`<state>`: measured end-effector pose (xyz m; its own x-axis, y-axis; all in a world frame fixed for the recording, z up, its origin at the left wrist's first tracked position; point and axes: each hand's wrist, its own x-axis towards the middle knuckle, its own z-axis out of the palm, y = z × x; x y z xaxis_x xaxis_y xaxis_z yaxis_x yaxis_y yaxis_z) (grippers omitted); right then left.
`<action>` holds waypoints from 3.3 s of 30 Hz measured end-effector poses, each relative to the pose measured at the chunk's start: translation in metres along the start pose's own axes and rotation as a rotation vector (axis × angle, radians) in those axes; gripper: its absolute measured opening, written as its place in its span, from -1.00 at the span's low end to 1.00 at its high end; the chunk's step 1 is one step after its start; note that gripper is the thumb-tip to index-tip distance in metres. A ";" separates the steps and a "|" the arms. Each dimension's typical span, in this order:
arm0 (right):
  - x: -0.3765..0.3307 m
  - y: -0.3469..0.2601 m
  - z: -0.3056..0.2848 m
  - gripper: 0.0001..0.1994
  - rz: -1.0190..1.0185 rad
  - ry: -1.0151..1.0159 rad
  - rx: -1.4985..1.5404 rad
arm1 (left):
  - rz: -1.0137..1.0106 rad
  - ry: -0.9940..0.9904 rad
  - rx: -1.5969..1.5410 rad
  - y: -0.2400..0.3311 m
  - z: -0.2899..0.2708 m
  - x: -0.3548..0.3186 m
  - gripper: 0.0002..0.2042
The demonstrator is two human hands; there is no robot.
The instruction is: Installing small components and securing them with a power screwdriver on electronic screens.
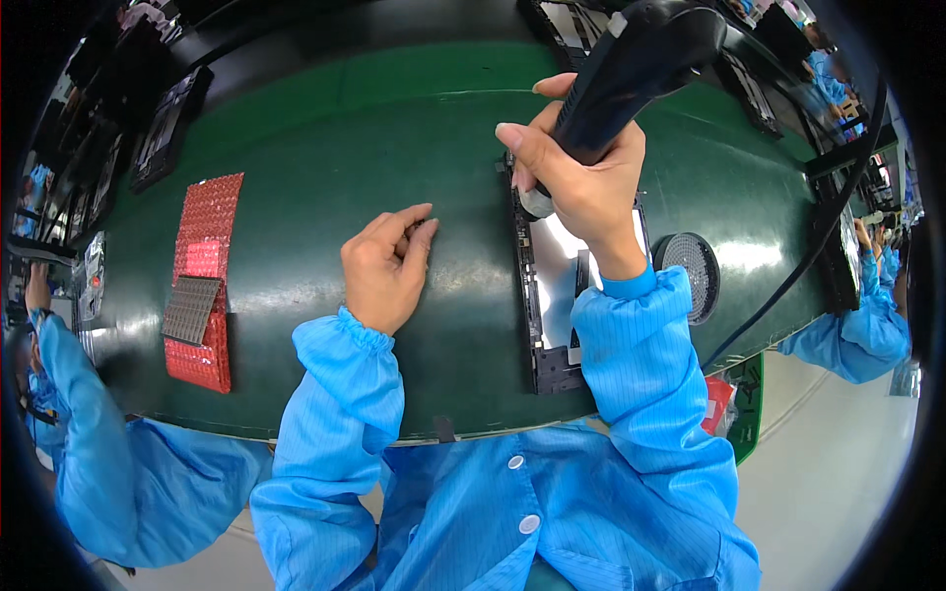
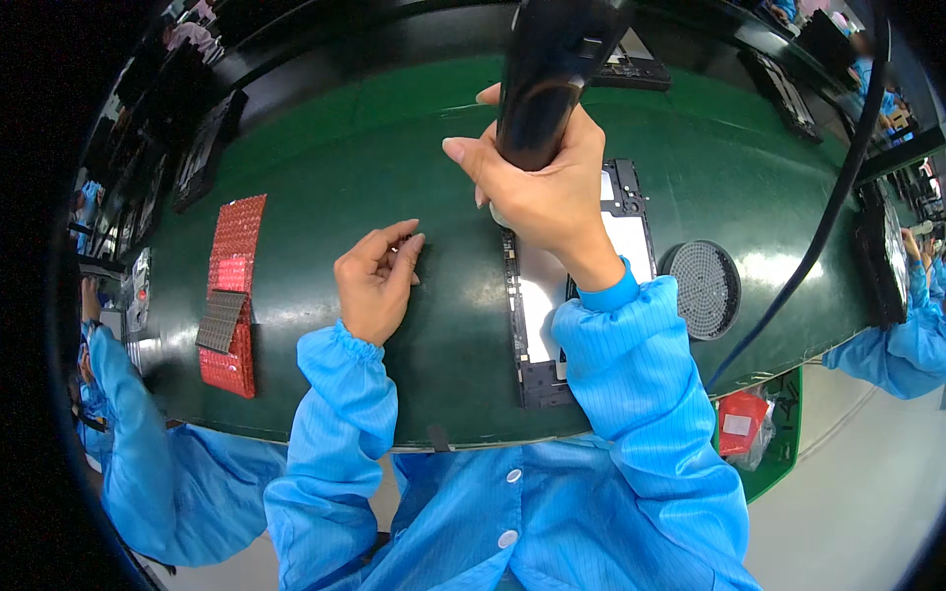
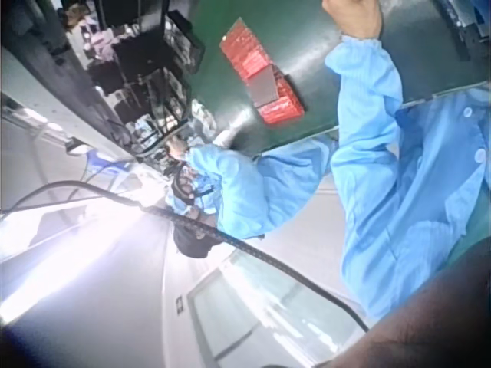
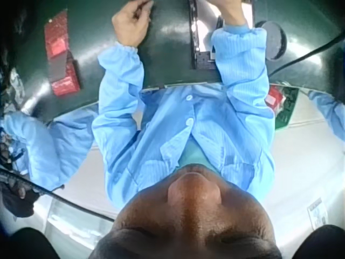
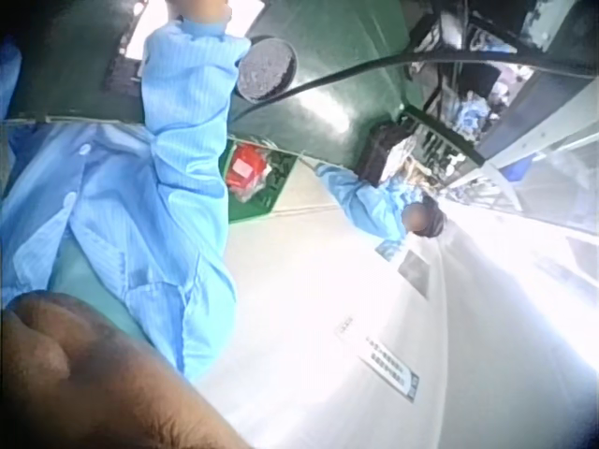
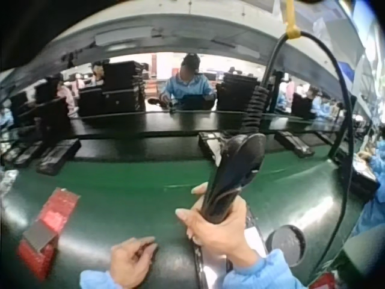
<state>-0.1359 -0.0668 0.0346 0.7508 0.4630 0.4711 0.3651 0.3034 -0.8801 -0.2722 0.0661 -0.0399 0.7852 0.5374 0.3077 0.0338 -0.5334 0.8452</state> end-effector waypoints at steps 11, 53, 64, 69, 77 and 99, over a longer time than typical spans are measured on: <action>-0.005 0.004 0.005 -0.66 -0.036 -0.024 -0.017 | -0.095 0.003 -0.390 0.001 -0.007 -0.003 -0.87; -0.060 -0.030 -0.105 -0.62 -0.072 0.295 0.029 | 0.574 -0.226 0.562 0.045 0.007 -0.017 -0.62; -0.065 -0.011 -0.101 -0.63 0.083 0.150 0.132 | 0.465 -0.057 0.910 -0.028 -0.002 0.153 -0.76; -0.069 -0.015 -0.111 -0.54 0.103 0.085 0.151 | 0.310 -0.022 1.023 -0.040 0.013 0.191 -0.72; -0.066 -0.018 -0.111 -0.48 0.046 0.069 0.090 | 0.218 -0.290 1.040 0.021 0.049 0.202 -0.75; -0.059 -0.021 -0.104 -0.49 0.049 0.082 0.030 | 0.424 -0.030 1.013 0.068 0.122 0.214 -0.67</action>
<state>-0.1306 -0.1874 0.0185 0.8102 0.4086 0.4202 0.3114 0.3072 -0.8993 -0.0268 0.0651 0.0305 0.8671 0.1754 0.4663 0.2395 -0.9675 -0.0814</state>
